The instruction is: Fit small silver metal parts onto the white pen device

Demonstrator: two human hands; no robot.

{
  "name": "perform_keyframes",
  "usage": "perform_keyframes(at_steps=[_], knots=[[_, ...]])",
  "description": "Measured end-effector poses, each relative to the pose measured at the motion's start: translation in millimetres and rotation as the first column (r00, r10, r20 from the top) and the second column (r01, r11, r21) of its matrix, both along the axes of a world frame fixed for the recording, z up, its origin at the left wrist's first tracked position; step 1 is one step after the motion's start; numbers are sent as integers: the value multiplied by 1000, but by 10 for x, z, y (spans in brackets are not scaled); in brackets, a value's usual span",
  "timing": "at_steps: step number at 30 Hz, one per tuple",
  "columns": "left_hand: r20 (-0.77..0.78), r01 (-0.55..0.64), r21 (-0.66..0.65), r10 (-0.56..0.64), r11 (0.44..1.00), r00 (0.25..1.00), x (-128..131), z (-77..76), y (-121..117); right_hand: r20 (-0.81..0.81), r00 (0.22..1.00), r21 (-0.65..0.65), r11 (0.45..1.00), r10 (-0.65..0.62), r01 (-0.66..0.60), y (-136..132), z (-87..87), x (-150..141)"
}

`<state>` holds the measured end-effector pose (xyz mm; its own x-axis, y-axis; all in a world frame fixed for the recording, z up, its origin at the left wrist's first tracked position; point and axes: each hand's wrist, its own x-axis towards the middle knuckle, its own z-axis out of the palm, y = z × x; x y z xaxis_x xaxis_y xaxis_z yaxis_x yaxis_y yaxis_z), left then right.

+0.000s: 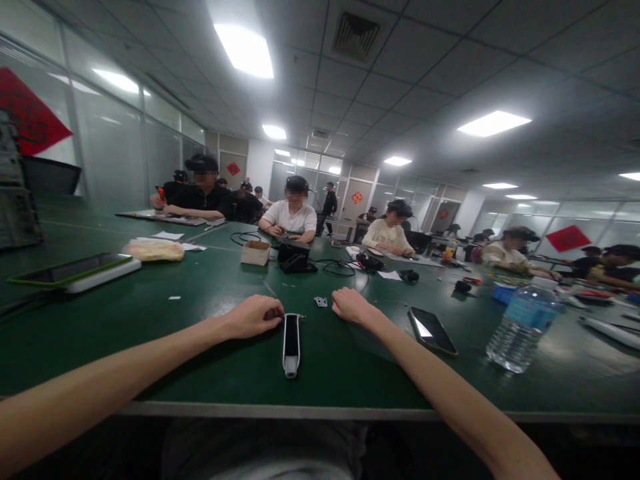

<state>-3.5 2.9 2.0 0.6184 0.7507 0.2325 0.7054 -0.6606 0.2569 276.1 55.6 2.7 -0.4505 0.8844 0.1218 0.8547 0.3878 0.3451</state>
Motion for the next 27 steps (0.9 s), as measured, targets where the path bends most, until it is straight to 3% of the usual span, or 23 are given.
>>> perform_keyframes(at_steps=[10, 18, 27], knots=[[11, -12, 11, 12, 1000, 1000, 33, 38, -22, -13, 998, -50, 996, 67, -67, -150, 105, -86], [22, -21, 12, 20, 1000, 1000, 12, -13, 22, -339, 882, -61, 928, 327, -367, -303, 51, -263], [-11, -38, 33, 38, 999, 999, 29, -9, 2, -446, 812, -42, 897, 378, -440, -384, 18, -332]])
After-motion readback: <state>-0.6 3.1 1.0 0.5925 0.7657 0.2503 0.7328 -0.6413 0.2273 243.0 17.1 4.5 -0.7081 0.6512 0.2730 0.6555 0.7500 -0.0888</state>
